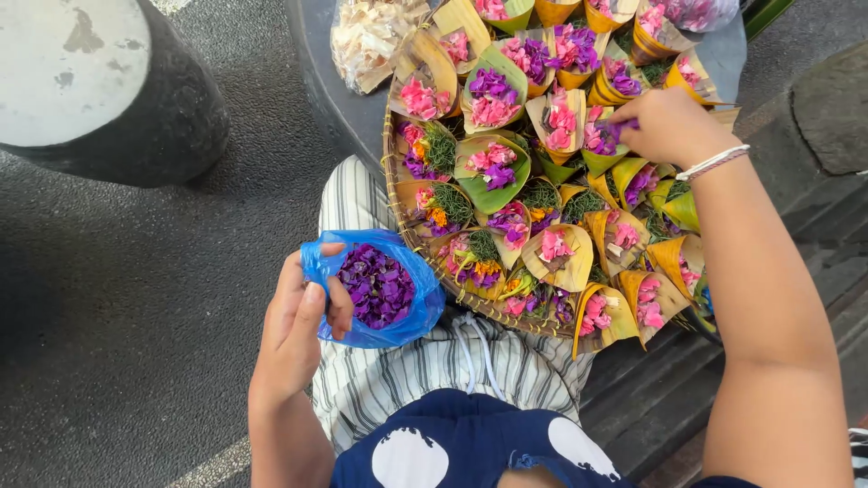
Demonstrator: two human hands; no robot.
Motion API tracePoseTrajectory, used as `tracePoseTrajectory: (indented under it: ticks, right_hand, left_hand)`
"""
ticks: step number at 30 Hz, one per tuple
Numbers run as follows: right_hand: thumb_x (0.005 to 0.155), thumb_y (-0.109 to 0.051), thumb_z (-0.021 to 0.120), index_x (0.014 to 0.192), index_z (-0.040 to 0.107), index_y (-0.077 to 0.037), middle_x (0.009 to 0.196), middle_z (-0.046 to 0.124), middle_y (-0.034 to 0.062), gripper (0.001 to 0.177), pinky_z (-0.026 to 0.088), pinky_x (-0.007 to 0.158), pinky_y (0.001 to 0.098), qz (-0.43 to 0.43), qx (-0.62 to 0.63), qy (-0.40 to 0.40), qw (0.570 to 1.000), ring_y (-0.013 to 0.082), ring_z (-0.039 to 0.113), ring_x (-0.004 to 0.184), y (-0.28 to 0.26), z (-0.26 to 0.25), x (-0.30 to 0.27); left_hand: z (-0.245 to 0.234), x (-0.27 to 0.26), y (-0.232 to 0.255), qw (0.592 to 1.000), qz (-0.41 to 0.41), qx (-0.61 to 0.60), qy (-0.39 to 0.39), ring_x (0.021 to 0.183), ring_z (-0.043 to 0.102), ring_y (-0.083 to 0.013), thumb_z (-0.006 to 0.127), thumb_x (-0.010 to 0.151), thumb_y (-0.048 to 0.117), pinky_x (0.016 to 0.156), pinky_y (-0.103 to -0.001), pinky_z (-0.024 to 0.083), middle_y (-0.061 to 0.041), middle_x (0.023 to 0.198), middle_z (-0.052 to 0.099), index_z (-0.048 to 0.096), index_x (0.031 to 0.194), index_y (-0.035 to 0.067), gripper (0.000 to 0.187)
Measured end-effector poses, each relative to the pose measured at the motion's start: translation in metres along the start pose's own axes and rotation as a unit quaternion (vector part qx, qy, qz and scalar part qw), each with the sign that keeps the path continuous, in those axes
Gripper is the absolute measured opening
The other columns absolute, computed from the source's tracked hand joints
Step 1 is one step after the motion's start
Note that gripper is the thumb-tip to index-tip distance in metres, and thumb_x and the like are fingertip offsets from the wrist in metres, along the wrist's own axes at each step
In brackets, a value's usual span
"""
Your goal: Filling leaf cones with purple flower petals from a plastic bag.
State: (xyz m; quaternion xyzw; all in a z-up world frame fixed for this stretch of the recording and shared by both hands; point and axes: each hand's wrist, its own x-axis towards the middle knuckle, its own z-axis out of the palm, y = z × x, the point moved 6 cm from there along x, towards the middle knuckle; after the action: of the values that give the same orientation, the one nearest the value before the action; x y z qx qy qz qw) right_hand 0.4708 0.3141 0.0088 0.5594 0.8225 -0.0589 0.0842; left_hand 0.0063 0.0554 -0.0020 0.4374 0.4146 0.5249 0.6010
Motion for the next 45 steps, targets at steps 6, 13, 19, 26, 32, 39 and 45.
tracePoseTrajectory:
  ticks: [6,13,19,26,32,39,45]
  right_hand:
    - [0.082,-0.008,0.075,0.11,0.083,-0.017,0.095,0.076,0.0196,0.031,0.059,0.085,0.0438,0.012,-0.012,-0.028,0.999,0.0355,0.073,0.084,-0.003,-0.001,0.003]
    - [0.079,-0.016,0.084,0.104,0.083,-0.015,0.091,0.076,0.0161,0.026,0.059,0.084,0.0413,0.014,-0.009,-0.019,1.0,0.0306,0.074,0.083,-0.015,-0.008,0.002]
    - [0.082,-0.019,0.083,0.104,0.084,-0.017,0.088,0.077,0.0131,0.022,0.059,0.082,0.0422,0.013,-0.001,-0.033,0.999,0.0299,0.074,0.079,0.008,-0.005,0.003]
    - [0.093,-0.021,0.078,0.105,0.082,-0.014,0.09,0.077,0.0126,0.014,0.059,0.079,0.0398,-0.025,-0.025,0.025,0.999,0.0277,0.073,0.078,-0.037,-0.058,-0.02]
    - [0.093,-0.013,0.073,0.106,0.078,-0.009,0.09,0.078,0.008,0.015,0.059,0.072,0.033,-0.14,0.179,-0.013,0.974,0.017,0.074,0.078,-0.205,-0.097,-0.036]
    - [0.082,-0.008,0.07,0.093,0.075,-0.005,0.089,0.075,0.013,0.012,0.058,0.076,0.0412,-0.377,0.314,-0.121,0.863,0.031,0.072,0.081,-0.4,0.008,-0.043]
    - [0.093,-0.013,0.067,0.09,0.076,-0.013,0.094,0.078,0.0083,0.01,0.058,0.081,0.0379,-0.407,0.413,-0.148,0.801,0.0268,0.077,0.092,-0.422,0.022,-0.05]
  left_hand:
    - [-0.002,-0.003,0.003,1.0,0.007,0.015,0.007,0.065,0.053,-0.0106,0.042,0.11,0.036,0.061,-0.027,0.047,-0.004,0.075,0.057,0.042,0.145,0.002,0.05]
    - [0.001,-0.003,0.006,1.0,0.006,0.003,0.006,0.065,0.051,-0.0102,0.04,0.111,0.032,0.061,-0.027,0.046,-0.003,0.077,0.055,0.043,0.145,0.002,0.045]
    - [0.001,-0.005,0.007,1.0,0.007,0.003,0.009,0.065,0.05,-0.0095,0.041,0.111,0.032,0.061,-0.027,0.046,-0.003,0.077,0.055,0.043,0.145,0.002,0.046]
    - [-0.002,-0.011,0.01,1.0,-0.002,-0.014,0.019,0.067,0.052,-0.0091,0.044,0.11,0.032,0.062,-0.026,0.045,-0.003,0.078,0.057,0.042,0.146,0.001,0.047]
    - [-0.005,-0.015,0.011,0.999,0.0,-0.031,0.016,0.066,0.051,-0.0082,0.042,0.111,0.032,0.06,-0.025,0.044,-0.002,0.077,0.055,0.042,0.147,0.002,0.047]
    - [-0.004,-0.017,0.016,1.0,0.012,-0.004,0.009,0.066,0.053,-0.0076,0.039,0.111,0.034,0.061,-0.024,0.046,-0.002,0.079,0.057,0.042,0.146,0.001,0.048]
    - [-0.007,-0.022,0.018,1.0,0.017,-0.015,0.006,0.07,0.053,-0.0083,0.041,0.111,0.034,0.063,-0.025,0.046,-0.002,0.08,0.057,0.042,0.147,0.001,0.049]
